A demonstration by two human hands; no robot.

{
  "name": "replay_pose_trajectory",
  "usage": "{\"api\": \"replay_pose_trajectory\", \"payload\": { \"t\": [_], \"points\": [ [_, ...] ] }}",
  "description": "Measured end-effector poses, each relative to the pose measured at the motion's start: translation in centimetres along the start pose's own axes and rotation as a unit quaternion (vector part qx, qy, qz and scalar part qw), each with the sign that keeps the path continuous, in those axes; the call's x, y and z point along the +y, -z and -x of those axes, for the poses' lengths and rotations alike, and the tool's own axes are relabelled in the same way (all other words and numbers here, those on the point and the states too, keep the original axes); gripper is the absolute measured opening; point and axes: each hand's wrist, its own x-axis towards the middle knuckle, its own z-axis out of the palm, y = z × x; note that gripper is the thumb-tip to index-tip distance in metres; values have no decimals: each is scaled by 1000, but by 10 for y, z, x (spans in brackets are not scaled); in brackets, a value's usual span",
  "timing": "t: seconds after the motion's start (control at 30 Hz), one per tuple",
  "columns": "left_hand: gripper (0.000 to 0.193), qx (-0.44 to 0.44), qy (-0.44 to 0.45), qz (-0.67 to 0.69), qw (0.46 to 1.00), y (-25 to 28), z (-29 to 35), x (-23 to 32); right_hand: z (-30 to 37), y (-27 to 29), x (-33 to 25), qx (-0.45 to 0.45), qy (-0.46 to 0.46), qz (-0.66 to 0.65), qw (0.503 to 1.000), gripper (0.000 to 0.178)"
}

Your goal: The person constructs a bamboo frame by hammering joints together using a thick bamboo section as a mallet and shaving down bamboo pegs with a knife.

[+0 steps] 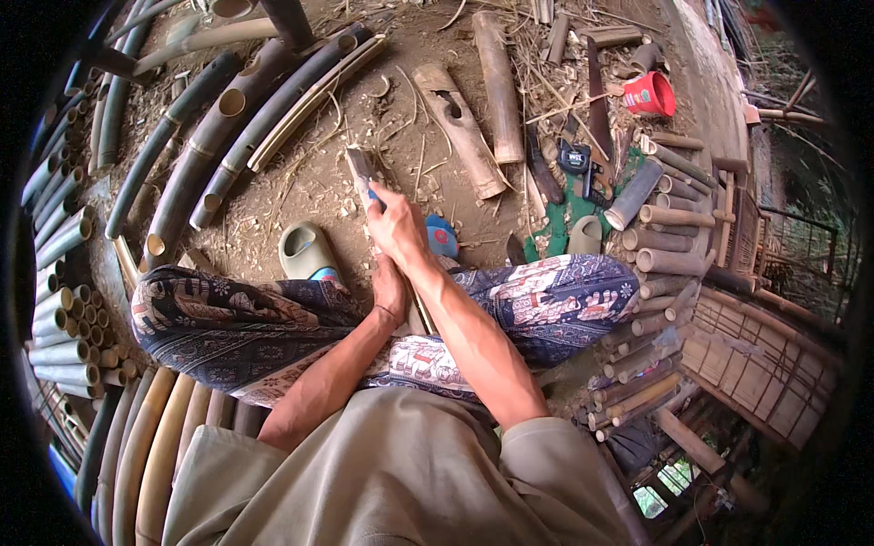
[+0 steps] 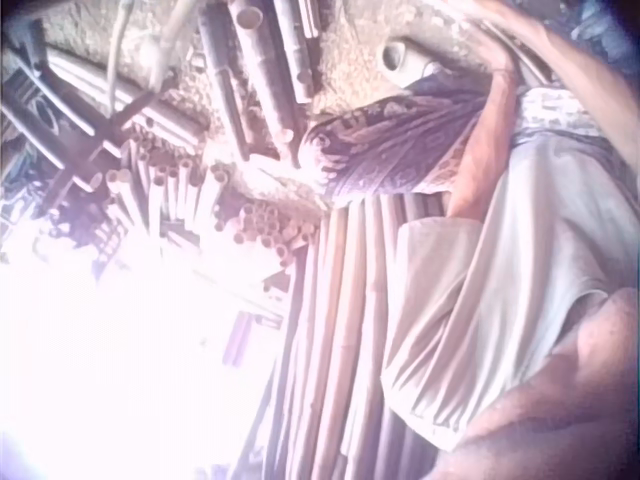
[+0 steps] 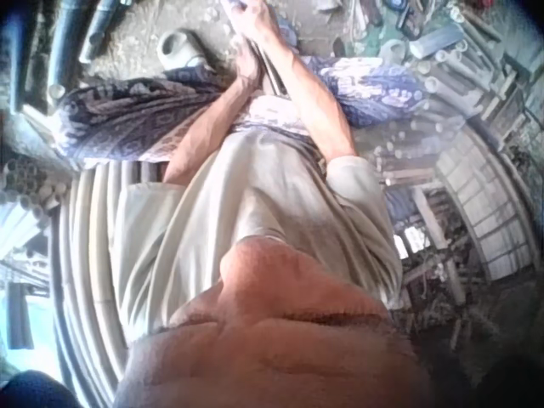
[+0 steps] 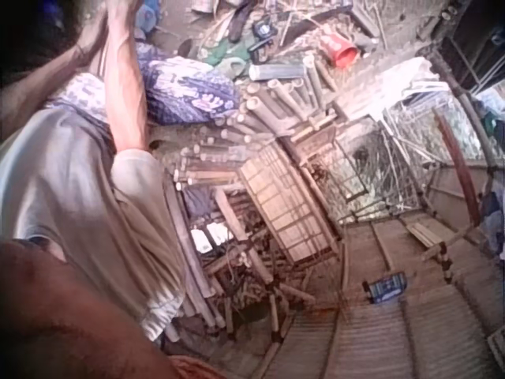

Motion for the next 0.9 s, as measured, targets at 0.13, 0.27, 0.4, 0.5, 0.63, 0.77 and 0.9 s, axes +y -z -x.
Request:
{"api": "replay_pose_trajectory", "payload": {
  "t": [0.13, 0.27, 0.4, 0.5, 0.63, 0.77, 0.9],
  "points": [
    [71, -60, -31, 79, 995, 6, -1, -2, -7, 37, -12, -76, -118, -263, 955, 35],
    [59, 90, -241, -222, 940, 10, -20, 31, 38, 189, -54, 41, -46, -280, 958, 40],
    [56, 110, -303, -396, 860, 37, -81, 132, 61, 329, 3, 219, 61, -78, 971, 42],
    [43, 165, -402, -490, 756, 80, -109, 198, 82, 383, 76, 194, 2, -62, 979, 25],
    [29, 235, -511, -586, 583, 124, -177, 247, 130, 385, 319, 262, 15, 154, 953, 40],
    [27, 170, -394, -676, 600, 167, -121, 300, 169, 266, 396, 215, -228, 63, 947, 40],
    [31, 97, -269, -662, 693, 276, -42, 343, 174, 171, 383, 125, -284, -18, 950, 41]
  ]
}}
